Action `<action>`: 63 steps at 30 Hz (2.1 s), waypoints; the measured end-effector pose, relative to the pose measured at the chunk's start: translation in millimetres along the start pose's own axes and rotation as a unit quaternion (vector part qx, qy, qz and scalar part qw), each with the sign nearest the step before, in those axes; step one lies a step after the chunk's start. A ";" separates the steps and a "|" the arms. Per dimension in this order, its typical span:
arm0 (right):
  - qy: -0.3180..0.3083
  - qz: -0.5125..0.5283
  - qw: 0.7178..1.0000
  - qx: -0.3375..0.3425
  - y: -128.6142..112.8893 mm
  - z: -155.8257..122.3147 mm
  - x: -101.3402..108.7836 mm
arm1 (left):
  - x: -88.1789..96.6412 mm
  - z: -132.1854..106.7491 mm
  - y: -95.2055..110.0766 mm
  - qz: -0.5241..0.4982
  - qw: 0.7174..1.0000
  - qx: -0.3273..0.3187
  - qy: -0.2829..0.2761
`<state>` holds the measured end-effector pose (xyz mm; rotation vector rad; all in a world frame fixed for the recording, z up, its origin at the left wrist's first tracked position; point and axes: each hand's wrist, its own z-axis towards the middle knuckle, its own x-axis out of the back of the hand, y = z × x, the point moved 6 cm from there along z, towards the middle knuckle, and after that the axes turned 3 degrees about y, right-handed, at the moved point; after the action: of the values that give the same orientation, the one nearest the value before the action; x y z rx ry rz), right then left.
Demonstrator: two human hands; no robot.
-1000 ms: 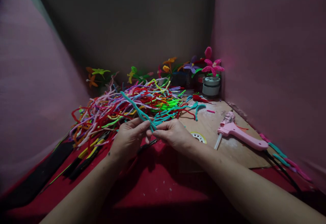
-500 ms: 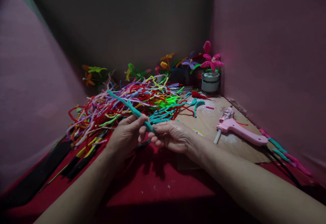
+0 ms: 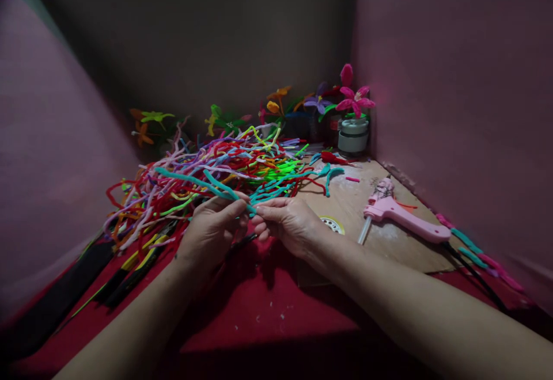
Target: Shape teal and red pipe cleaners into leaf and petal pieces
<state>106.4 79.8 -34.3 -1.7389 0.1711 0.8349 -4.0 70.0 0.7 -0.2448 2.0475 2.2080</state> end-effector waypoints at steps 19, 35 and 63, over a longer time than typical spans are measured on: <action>0.121 -0.633 0.705 0.295 -27.3 -20.6 -19.4 | 10.5 -1.8 -7.0 0.109 0.989 0.017 0.101; -0.010 -0.379 0.918 0.120 -16.3 -11.6 -16.2 | 7.9 0.8 0.8 0.070 0.997 0.010 0.034; 0.028 -0.214 0.975 0.056 -11.0 -5.1 -4.6 | 5.4 2.2 -3.2 0.141 0.990 0.005 -0.017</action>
<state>110.9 77.7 -22.2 -1.6133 -0.1162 0.4513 -8.8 72.4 -3.4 0.0905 2.1907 2.3360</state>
